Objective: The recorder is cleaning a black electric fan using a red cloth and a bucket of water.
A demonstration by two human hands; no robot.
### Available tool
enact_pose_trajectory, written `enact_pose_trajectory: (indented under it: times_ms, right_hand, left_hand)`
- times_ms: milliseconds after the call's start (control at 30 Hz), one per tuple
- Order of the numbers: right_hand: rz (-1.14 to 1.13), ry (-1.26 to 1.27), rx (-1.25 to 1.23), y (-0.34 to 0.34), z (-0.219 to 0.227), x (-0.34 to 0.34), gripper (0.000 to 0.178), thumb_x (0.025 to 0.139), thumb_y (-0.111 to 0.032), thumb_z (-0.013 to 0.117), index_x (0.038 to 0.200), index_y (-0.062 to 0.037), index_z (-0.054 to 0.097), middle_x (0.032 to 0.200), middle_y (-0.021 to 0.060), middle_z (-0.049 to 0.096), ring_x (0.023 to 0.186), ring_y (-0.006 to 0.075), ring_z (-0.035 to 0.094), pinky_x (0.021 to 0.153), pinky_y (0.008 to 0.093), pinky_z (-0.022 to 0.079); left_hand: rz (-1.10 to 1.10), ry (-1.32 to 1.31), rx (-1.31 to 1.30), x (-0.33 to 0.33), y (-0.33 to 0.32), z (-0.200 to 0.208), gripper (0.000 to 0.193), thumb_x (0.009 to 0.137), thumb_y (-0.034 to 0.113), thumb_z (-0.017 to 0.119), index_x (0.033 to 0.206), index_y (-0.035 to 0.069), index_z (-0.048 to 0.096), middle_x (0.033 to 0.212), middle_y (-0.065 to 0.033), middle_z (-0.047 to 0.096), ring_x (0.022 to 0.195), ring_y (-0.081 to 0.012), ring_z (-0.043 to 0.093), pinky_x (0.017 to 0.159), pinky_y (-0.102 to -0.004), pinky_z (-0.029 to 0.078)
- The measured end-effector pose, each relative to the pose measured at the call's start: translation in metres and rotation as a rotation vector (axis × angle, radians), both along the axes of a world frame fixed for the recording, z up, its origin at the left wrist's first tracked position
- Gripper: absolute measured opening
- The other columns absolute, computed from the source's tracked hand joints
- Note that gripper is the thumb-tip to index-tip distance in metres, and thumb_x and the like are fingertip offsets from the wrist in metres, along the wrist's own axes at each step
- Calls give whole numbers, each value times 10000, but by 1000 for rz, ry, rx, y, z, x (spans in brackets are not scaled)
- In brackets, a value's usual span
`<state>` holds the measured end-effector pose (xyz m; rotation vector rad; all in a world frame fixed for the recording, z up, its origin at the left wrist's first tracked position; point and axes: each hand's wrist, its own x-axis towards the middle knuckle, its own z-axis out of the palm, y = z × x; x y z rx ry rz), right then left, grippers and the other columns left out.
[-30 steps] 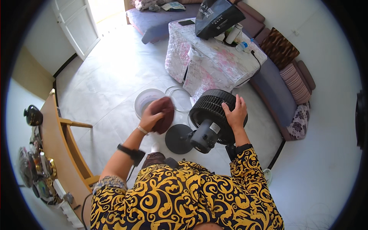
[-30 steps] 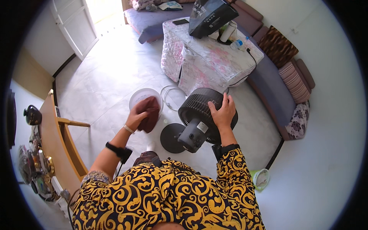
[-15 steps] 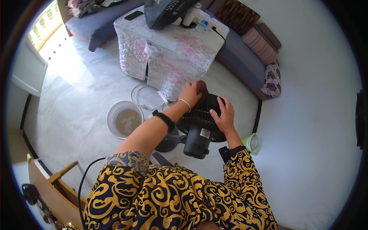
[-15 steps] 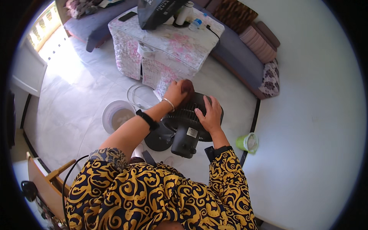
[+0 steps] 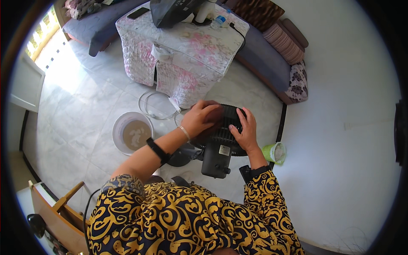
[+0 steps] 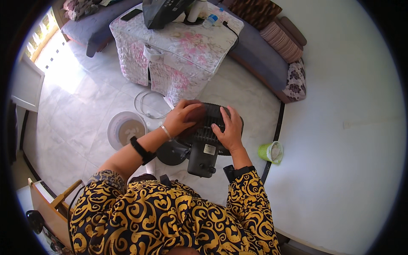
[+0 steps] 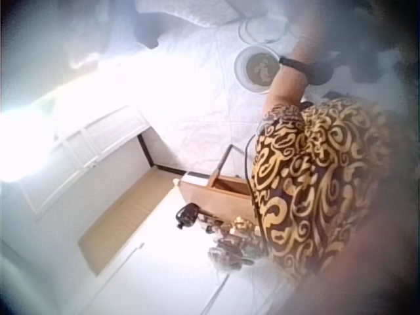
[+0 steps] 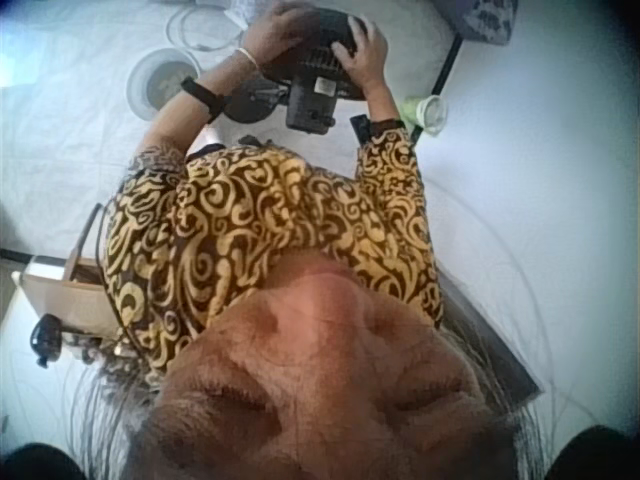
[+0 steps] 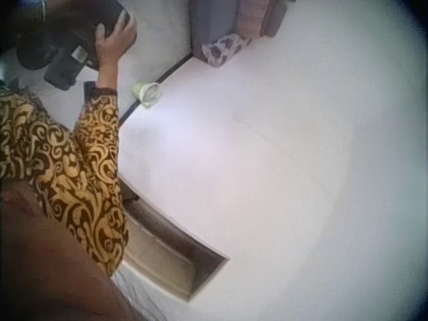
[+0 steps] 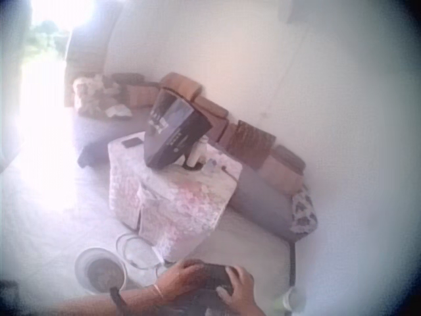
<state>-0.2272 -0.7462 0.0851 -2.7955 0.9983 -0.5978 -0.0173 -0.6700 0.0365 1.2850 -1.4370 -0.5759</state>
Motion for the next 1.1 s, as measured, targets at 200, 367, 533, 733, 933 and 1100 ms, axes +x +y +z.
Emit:
enact_pose_trajectory:
  times_ms: [200, 367, 533, 733, 933, 1100]
  right_hand:
    - [-37, 7, 23, -1, -3, -2, 564, 718, -315, 638, 1188, -38, 497, 1228, 199, 425, 1128, 365, 407, 947, 428, 323]
    - [-65, -20, 80, -5, -4, -8, 557, 727, -325, 634, 1188, -41, 501, 1233, 191, 424, 1138, 355, 402, 958, 421, 315]
    - [-57, -21, 121, -2, 1, -5, 571, 724, -326, 634, 1203, -49, 494, 1255, 179, 411, 1160, 341, 385, 973, 420, 300]
    - [-23, 2, 128, 1, 7, -6, 582, 724, -319, 630, 1213, -39, 482, 1274, 178, 390, 1177, 347, 366, 987, 420, 283]
    - [-40, 20, 130, 1, 4, -3, 585, 730, -322, 626, 1220, -38, 479, 1278, 172, 383, 1181, 341, 359, 988, 421, 279]
    - [-107, 33, 164, -1, 2, -7, 572, 734, -318, 619, 1214, -36, 486, 1274, 169, 387, 1178, 333, 363, 989, 409, 282]
  left_hand:
    - [129, -275, 150, -12, -65, 22, 470, 678, 225, 666, 1127, 176, 537, 1055, -140, 502, 967, -328, 529, 794, -407, 459]
    - [162, 1, 212, -6, -44, -14, 458, 693, 307, 640, 1130, 219, 536, 1017, -176, 499, 848, -385, 554, 752, -448, 465]
    - [105, 178, 255, 15, 31, -81, 511, 684, 174, 623, 1181, 110, 525, 1051, -154, 507, 978, -303, 527, 859, -366, 432]
    - [76, 263, 139, 5, 42, -61, 496, 668, 162, 663, 1149, 138, 545, 1021, -123, 507, 949, -299, 531, 850, -352, 432]
    - [178, 161, 118, 15, -46, -54, 497, 679, 202, 664, 1158, 175, 537, 989, -134, 501, 920, -329, 529, 805, -385, 446]
    - [202, 175, 258, 9, -44, -58, 491, 687, 232, 653, 1160, 165, 536, 972, -131, 509, 922, -332, 525, 799, -390, 444]
